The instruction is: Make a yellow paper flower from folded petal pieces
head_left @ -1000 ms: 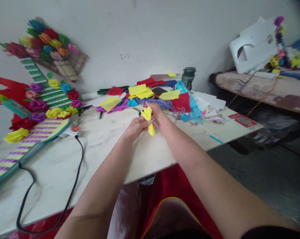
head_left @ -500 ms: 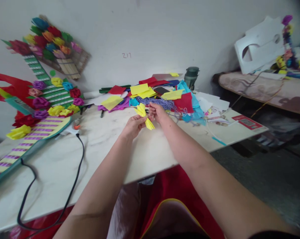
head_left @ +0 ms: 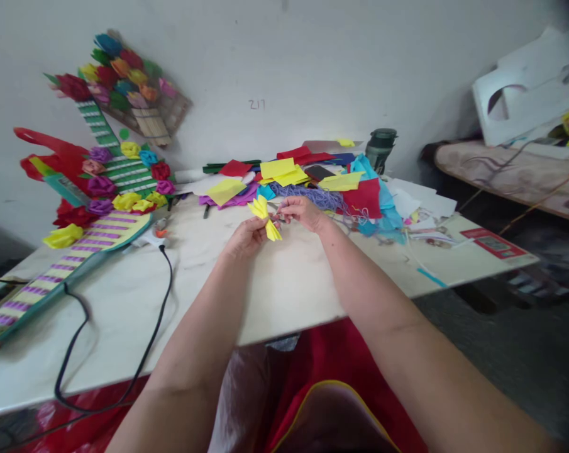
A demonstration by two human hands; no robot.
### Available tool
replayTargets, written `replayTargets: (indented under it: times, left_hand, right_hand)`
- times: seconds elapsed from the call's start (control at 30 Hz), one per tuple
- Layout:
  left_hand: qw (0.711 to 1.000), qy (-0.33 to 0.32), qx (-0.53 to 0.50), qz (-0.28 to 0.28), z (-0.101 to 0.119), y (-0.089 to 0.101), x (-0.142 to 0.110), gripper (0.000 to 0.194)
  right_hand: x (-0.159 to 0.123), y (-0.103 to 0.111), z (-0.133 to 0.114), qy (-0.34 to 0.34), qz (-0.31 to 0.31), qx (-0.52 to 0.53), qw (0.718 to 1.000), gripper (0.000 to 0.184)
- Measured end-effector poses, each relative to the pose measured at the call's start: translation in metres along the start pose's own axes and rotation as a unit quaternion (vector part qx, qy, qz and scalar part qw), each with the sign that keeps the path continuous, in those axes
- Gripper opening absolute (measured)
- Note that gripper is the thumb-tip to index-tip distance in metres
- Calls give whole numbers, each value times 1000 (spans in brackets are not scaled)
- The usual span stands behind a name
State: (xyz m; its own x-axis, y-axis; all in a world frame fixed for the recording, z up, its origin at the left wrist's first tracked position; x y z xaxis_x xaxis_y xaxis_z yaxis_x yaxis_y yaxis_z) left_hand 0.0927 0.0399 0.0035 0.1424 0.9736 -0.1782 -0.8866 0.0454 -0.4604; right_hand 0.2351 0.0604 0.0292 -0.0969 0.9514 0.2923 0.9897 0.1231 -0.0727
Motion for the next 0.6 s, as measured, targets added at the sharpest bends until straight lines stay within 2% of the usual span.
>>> replayTargets:
  times: [0.27,0.43,0.5,0.6]
  left_hand:
    - [999,4,49,3,-6,4,8,13]
    - [997,-7,71,2,-8,4,10,13]
    - [997,-6,77,4,-9,4,11,13]
    - [997,-8,74,-5,-10,4,11,14]
  right_hand:
    - [-3,-13,-9,98,-21,-207,973,8]
    - [-5,-17,-11,145,-17,-349,926,5]
    - [-6,-18,-13,168,-15,-379,910,5]
    - [-7,-18,-15,178,-11,-379,908,6]
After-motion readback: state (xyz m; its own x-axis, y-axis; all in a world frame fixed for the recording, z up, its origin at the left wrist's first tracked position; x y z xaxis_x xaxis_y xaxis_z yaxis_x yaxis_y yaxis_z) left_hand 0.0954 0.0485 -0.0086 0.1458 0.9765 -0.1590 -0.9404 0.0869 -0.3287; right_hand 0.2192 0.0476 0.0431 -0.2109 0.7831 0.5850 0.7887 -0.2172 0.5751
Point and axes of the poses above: each hand's wrist, its own x-axis towards the middle knuckle, its own y-axis out of the back of the hand, z = x × y, the point moved 5 cm from there along x, towards the middle knuckle, and after that the axes turned 14 degrees about z, right-handed, at the moved point
